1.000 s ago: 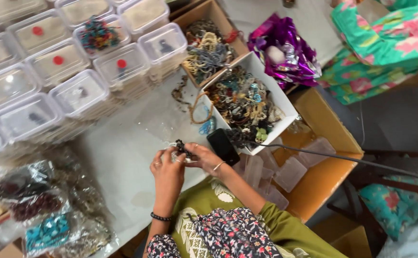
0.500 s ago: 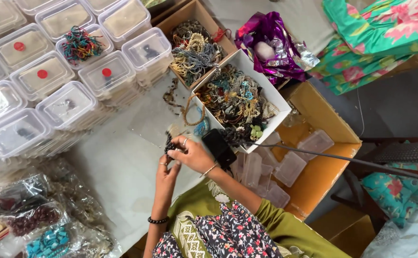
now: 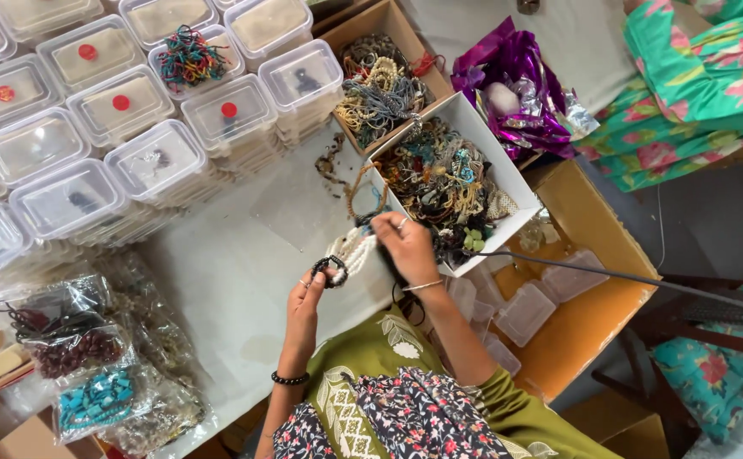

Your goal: The person sits at a table and sorts through various necklaces and bracelets from a white box. They pick up individual pieces, such as a brown beaded necklace and a turquoise necklace, place them into small clear plastic bags, and set the packaged items aside on the table.

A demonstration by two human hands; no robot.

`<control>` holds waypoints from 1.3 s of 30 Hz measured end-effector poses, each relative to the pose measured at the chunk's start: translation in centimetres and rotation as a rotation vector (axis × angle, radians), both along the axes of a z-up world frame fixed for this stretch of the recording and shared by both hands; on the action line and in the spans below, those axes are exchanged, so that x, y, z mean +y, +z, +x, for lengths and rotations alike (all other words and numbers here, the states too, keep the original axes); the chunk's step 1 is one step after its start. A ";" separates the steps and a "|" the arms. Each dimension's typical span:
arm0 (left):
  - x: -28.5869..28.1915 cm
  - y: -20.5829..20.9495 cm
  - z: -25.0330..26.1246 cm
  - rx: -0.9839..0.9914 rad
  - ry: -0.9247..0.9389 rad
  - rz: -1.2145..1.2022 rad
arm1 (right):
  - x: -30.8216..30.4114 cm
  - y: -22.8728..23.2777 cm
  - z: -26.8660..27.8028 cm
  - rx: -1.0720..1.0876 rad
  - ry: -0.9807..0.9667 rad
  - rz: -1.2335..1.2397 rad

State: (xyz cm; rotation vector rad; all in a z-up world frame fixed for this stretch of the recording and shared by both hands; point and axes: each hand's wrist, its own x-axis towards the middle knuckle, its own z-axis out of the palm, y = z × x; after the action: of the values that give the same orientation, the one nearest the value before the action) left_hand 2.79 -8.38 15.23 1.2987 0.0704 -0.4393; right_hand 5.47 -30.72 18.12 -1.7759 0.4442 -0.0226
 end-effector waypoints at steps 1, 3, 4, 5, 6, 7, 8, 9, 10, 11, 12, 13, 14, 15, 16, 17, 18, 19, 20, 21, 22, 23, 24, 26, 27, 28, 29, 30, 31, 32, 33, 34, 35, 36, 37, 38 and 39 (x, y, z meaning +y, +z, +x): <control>0.1 0.0 0.0 0.000 0.002 -0.002 | -0.9 -0.2 0.1 0.000 0.002 -0.002; 0.4 -0.1 -0.1 0.008 0.066 -0.101 | -2.8 -0.7 0.2 -0.109 -0.017 0.024; 1.0 -1.0 -0.2 0.010 0.067 -0.101 | -4.1 -0.7 0.1 -0.106 -0.017 0.024; 1.6 -1.8 -0.3 0.020 0.100 -0.140 | -5.4 -0.8 0.3 -0.140 -0.135 -0.072; 2.4 -2.7 -0.4 0.029 0.134 -0.180 | -6.6 -0.8 0.4 -0.172 -0.253 -0.167; 2.8 -3.3 -0.7 0.030 0.142 -0.175 | -6.7 1.4 0.6 -0.171 -0.246 -0.162; 3.2 -4.0 -1.1 0.055 0.162 -0.236 | -6.9 3.5 0.7 -0.171 -0.330 -0.207; 3.7 -4.6 -1.3 0.076 0.183 -0.296 | -7.0 5.7 1.0 -0.174 -0.414 -0.251; 3.6 -3.3 -0.8 0.072 0.192 -0.290 | -6.8 6.7 1.0 -0.175 -0.405 -0.243; 3.7 -1.9 -0.6 0.125 0.195 -0.413 | -6.4 7.6 0.9 -0.086 -0.334 -0.583; 3.7 -0.5 -0.3 0.176 0.196 -0.536 | -6.1 8.6 0.9 0.004 -0.253 -0.921; 3.5 0.2 0.1 0.173 0.207 -0.532 | -5.1 7.7 1.1 -0.001 -0.243 -0.915; 3.3 0.9 0.5 0.212 0.197 -0.625 | -4.2 6.8 1.2 0.010 -0.082 -0.722; 3.0 1.6 1.0 0.251 0.187 -0.721 | -3.3 6.0 1.4 0.020 0.078 -0.531; 2.8 1.8 1.2 0.246 0.197 -0.721 | -1.8 4.5 1.4 0.016 0.089 -0.529; 2.7 2.0 1.3 0.253 0.184 -0.768 | -0.2 3.1 1.3 0.006 0.363 -0.298; 2.5 2.3 1.4 0.259 0.170 -0.815 | 1.3 1.6 1.2 0.001 0.631 -0.059; 2.6 2.1 1.5 0.252 0.178 -0.815 | 3.2 1.0 1.4 -0.003 0.641 -0.058; 2.6 2.0 1.5 0.203 0.147 -0.732 | 5.1 0.4 1.5 0.072 0.674 -0.013; 2.6 1.9 1.4 0.156 0.119 -0.649 | 6.9 -0.3 1.6 0.148 0.708 0.032; 2.5 1.9 1.4 0.150 0.129 -0.648 | 7.3 -2.0 1.5 0.146 0.720 0.032; 2.6 2.0 1.4 0.105 0.107 -0.491 | 7.8 -3.8 1.4 0.154 0.709 0.076; 2.7 2.0 1.4 0.062 0.084 -0.332 | 8.3 -5.7 1.3 0.162 0.699 0.119; 3.4 1.9 1.7 0.097 0.088 -0.221 | 8.4 -8.2 1.3 0.198 0.701 0.251; 3.6 1.8 1.9 0.133 0.080 -0.115 | 8.4 -9.4 1.3 0.235 0.690 0.377; 4.3 0.4 1.8 0.134 0.093 -0.117 | 7.9 -9.4 1.2 0.240 0.702 0.375; 4.9 -0.9 1.6 0.219 0.109 -0.044 | 7.4 -9.4 1.1 0.308 0.663 0.516; 5.5 -2.3 1.4 0.306 0.123 0.028 | 6.9 -9.3 1.1 0.378 0.620 0.656; 5.7 -2.8 1.1 0.306 0.133 0.023 | 7.0 -8.5 1.3 0.383 0.630 0.652; 5.8 -3.4 0.8 0.355 0.148 0.030 | 7.1 -7.6 1.5 0.450 0.562 0.828; 6.0 -3.9 0.5 0.404 0.160 0.039 | 7.2 -6.8 1.6 0.517 0.485 1.003; 5.9 -4.1 0.4 0.405 0.167 0.035 | 7.6 -4.8 1.9 0.522 0.491 1.000; 5.8 -4.4 0.3 0.439 0.186 0.026 | 8.1 -2.8 2.2 0.566 0.463 1.015; 5.7 -4.6 0.2 0.472 0.204 0.017 | 8.5 -0.9 2.5 0.610 0.434 1.030; 5.6 -7.2 -0.3 0.473 0.211 0.014 | 8.4 -1.5 2.3 0.615 0.439 1.028; 5.5 -9.9 -0.9 0.481 0.188 -0.042 | 8.2 -2.1 2.1 0.612 0.482 0.892; 5.4 -12.6 -1.5 0.487 0.165 -0.099 | 8.0 -2.8 1.9 0.605 0.523 0.755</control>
State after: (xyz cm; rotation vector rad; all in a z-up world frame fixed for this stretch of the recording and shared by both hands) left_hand 1.31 -3.02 2.66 1.0560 0.5536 -0.6014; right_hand 7.41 -22.72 15.28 -1.0682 0.3326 0.9492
